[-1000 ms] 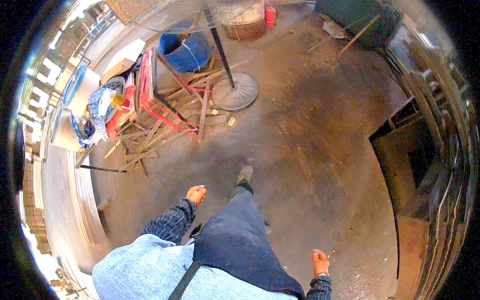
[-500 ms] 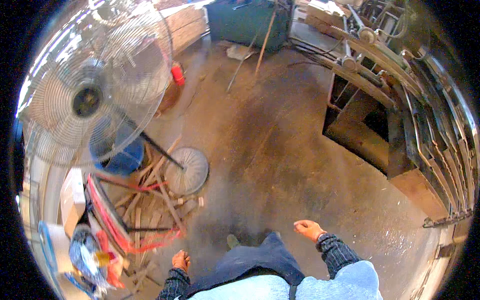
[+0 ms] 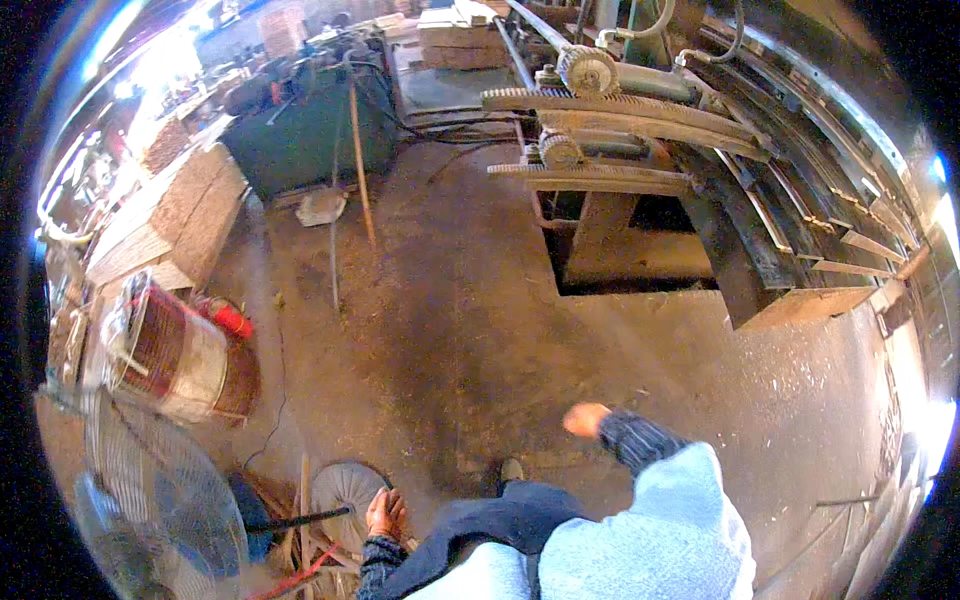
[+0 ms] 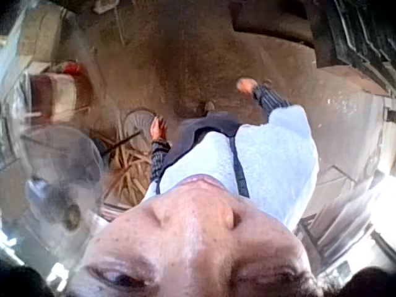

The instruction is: The person manually feeds large wooden panels into an industrial press machine and then uses a long wooden stick to adjust the positioning of wood strips inside the machine.

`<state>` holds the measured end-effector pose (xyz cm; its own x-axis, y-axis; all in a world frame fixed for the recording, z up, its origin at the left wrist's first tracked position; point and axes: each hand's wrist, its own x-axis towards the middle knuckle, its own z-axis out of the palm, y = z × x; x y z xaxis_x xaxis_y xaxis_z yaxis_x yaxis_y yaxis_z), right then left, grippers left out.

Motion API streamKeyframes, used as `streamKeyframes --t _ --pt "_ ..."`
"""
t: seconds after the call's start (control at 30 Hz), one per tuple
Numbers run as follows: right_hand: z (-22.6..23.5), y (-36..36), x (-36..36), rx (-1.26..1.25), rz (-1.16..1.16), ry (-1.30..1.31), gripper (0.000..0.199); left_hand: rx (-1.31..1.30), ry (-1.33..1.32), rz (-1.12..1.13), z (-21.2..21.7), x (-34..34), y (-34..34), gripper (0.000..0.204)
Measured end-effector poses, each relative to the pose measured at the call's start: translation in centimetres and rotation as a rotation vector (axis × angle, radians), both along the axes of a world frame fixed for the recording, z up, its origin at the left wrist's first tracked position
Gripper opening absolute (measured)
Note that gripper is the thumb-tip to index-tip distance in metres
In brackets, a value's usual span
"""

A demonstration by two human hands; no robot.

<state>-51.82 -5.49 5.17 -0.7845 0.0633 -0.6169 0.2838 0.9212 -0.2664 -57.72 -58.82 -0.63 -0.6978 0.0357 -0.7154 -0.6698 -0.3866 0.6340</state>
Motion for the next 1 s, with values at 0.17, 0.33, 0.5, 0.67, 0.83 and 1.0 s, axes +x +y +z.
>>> streamKeyframes --t 0.17,0.33,0.5,0.67,0.83,1.0 --pt "2.0 -2.4 -24.8 -0.301 -0.176 0.263 0.041 -0.155 -0.314 0.06 -5.7 -6.9 -4.6 0.034" --pt "4.7 -5.7 -43.7 -0.406 -0.156 0.318 0.039 -0.136 -0.428 0.08 -7.7 -18.3 -8.2 0.024" --pt "2.0 -2.4 -53.5 -0.37 -0.253 0.293 0.043 -0.022 -0.297 0.004 -9.0 -38.6 -6.6 0.019" --pt "-1.3 5.2 -57.2 -0.252 -0.413 0.092 0.039 -0.257 0.127 -0.147 -8.7 -64.2 -0.6 0.019" --pt "-13.3 15.7 -57.2 -0.118 -0.208 -0.046 0.022 -0.159 0.183 -0.076 -1.5 -83.9 17.5 0.027" --pt "-9.8 21.0 -70.9 0.023 0.159 -0.066 0.02 -0.131 0.039 -0.197 -3.2 -94.7 26.2 0.044"
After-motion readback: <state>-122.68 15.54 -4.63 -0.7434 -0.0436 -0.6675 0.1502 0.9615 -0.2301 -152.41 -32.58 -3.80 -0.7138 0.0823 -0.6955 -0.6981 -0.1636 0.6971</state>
